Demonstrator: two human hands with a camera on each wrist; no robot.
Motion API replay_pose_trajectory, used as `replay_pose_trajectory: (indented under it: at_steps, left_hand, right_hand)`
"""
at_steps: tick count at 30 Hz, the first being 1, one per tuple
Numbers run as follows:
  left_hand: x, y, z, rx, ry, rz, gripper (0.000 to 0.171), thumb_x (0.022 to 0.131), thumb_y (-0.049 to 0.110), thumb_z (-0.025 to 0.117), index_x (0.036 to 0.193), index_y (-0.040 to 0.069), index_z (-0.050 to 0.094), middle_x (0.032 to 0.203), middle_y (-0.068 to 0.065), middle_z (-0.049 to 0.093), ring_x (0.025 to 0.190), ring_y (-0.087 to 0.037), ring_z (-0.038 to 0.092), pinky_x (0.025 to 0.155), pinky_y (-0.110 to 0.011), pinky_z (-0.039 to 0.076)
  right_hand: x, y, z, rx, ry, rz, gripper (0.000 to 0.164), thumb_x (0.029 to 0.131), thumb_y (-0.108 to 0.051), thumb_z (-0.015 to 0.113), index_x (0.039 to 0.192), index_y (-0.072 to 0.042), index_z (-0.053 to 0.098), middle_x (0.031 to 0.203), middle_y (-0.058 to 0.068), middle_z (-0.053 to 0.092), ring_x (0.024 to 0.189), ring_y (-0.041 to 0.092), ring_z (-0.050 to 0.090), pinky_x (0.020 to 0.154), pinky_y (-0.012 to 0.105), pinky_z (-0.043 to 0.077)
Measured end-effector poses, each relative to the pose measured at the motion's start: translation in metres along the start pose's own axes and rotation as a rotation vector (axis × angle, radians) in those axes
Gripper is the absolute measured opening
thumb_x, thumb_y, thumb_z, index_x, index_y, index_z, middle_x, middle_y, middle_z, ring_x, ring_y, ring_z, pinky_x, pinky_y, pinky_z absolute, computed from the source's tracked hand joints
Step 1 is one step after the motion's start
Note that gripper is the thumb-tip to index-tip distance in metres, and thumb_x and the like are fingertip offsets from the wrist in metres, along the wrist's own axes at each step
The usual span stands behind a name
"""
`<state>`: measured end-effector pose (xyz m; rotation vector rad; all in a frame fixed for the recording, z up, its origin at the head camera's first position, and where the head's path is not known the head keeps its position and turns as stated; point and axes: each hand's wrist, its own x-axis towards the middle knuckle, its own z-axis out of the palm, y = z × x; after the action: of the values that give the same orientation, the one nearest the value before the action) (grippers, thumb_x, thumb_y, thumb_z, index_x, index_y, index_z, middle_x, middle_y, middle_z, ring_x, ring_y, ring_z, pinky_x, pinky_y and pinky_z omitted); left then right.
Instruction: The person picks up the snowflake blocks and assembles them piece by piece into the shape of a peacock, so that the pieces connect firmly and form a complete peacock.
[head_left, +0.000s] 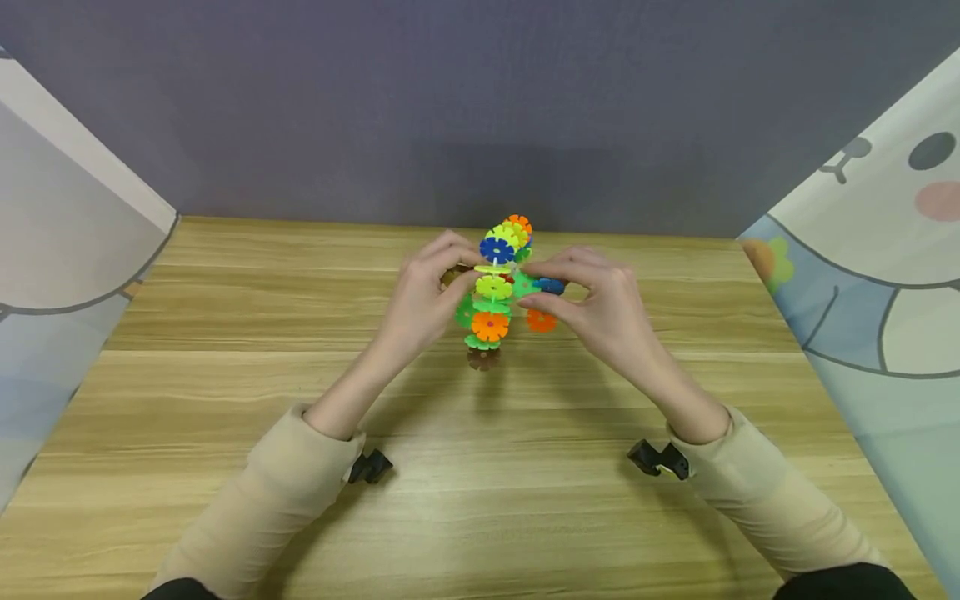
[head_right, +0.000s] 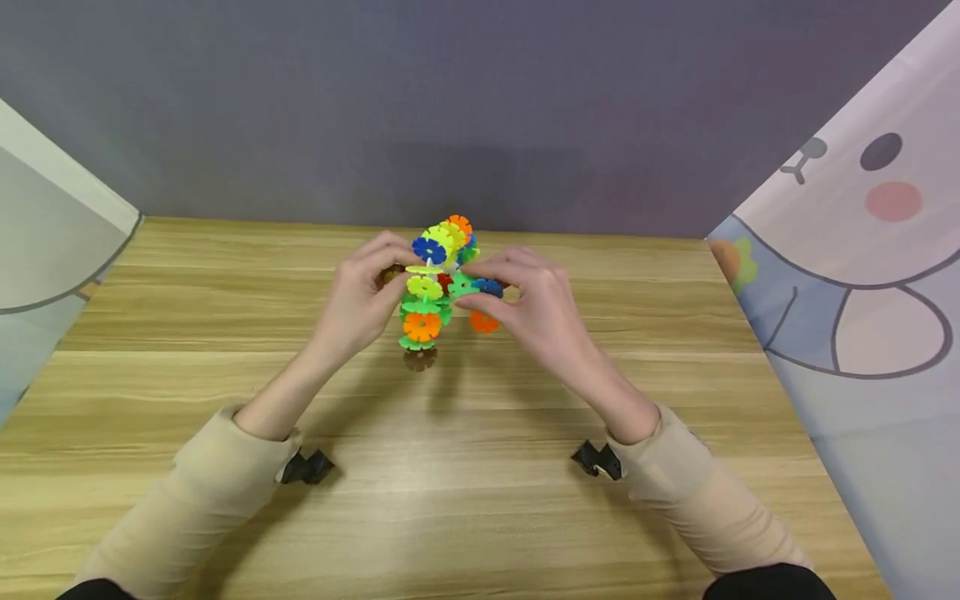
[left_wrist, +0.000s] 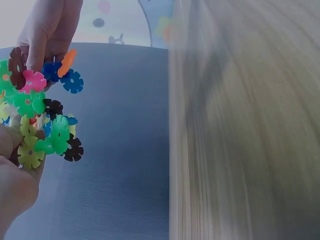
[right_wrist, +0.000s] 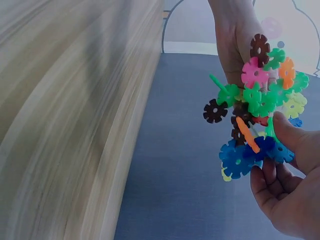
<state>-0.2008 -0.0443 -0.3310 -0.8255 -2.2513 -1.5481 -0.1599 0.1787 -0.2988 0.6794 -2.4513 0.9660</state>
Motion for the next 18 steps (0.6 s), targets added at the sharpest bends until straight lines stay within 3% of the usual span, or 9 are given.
replay_pose_trajectory:
  at_steps: [8,13,18]
  left_hand:
    - [-0.002,0.001,0.006,-0.021,0.033,0.042,0.009,0.094,-0.003,0.069,0.100,-0.002,0.075,0.105,-0.011,0.070,0.084,-0.018,0.063,0.067,-0.018,0.048]
    - [-0.002,0.002,0.011,-0.038,0.054,0.027,0.008,0.095,-0.003,0.068,0.100,-0.002,0.075,0.104,-0.011,0.069,0.085,-0.019,0.060,0.067,-0.019,0.044]
    - [-0.002,0.003,0.013,-0.019,0.046,0.008,0.007,0.095,0.001,0.070,0.099,-0.001,0.076,0.103,-0.010,0.069,0.094,-0.021,0.063,0.081,-0.026,0.051]
  right_hand:
    - [0.000,0.001,0.004,0.026,0.019,0.024,0.032,0.077,-0.011,0.089,0.108,-0.010,0.081,0.101,0.004,0.078,0.089,0.013,0.064,0.073,0.014,0.045]
    - [0.002,0.004,0.005,0.043,0.017,0.048,0.030,0.079,-0.012,0.088,0.108,-0.009,0.081,0.100,0.005,0.078,0.088,0.012,0.065,0.073,0.015,0.047]
    - [0.003,0.011,0.004,0.082,-0.027,0.082,0.032,0.080,-0.011,0.087,0.112,-0.010,0.080,0.103,0.005,0.078,0.089,0.011,0.063,0.073,0.016,0.048]
